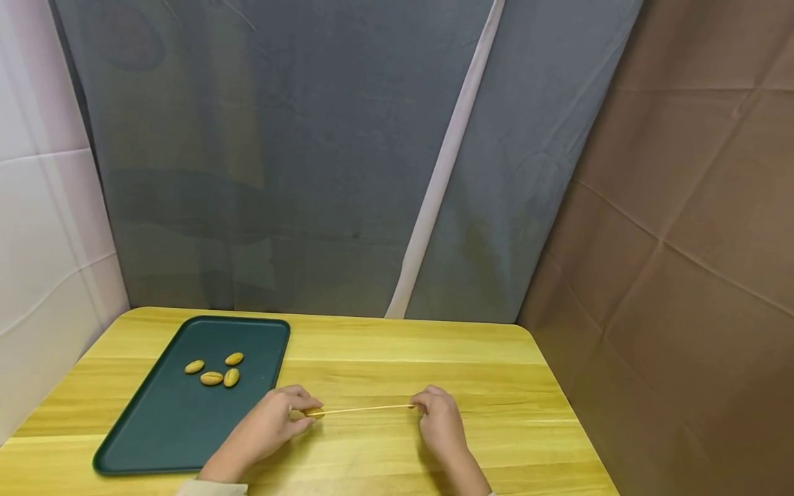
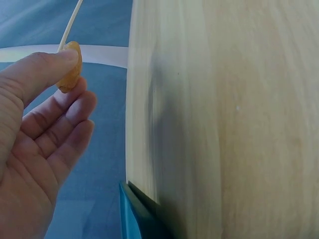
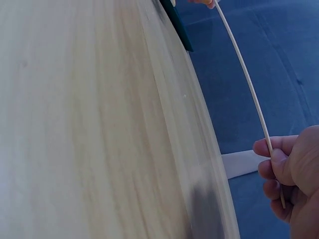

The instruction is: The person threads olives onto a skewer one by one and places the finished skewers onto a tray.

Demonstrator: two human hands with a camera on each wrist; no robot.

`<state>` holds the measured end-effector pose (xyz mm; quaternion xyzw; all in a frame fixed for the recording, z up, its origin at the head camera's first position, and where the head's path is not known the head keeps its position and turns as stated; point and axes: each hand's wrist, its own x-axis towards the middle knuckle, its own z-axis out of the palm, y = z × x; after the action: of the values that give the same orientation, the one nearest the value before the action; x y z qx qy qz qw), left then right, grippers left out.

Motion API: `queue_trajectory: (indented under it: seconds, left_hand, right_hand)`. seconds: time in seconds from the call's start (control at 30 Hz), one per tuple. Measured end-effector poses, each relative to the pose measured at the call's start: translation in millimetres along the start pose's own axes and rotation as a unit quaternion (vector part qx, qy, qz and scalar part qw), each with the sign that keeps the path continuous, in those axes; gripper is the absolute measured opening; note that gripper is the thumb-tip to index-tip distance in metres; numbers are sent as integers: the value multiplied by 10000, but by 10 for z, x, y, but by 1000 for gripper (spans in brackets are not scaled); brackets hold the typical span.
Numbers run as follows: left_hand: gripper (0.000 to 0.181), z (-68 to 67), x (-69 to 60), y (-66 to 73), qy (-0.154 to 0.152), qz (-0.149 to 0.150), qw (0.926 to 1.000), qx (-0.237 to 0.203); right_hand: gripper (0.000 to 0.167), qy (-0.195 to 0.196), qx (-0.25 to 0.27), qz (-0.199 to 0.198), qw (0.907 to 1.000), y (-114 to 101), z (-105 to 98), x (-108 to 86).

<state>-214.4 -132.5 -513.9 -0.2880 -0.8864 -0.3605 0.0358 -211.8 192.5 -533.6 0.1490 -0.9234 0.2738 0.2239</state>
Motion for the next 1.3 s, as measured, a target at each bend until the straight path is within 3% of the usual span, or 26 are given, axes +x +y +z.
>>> queue_trajectory:
  seconds: [0.63,1.07,1.3]
  left_hand:
    - [20,32,4,-4,-80,65,9999,-2]
    - [20,17,4,48,-147,-34,9998,97]
    - [20,25,7,49,-158,-99,9996,197]
  right_hand:
    - [43,-29,-22,64,10000,-73,28,5]
    - [41,186,-158,-321,9992,-94,77,-10]
    - [41,103,-294,-210,9993,-105,107,-13]
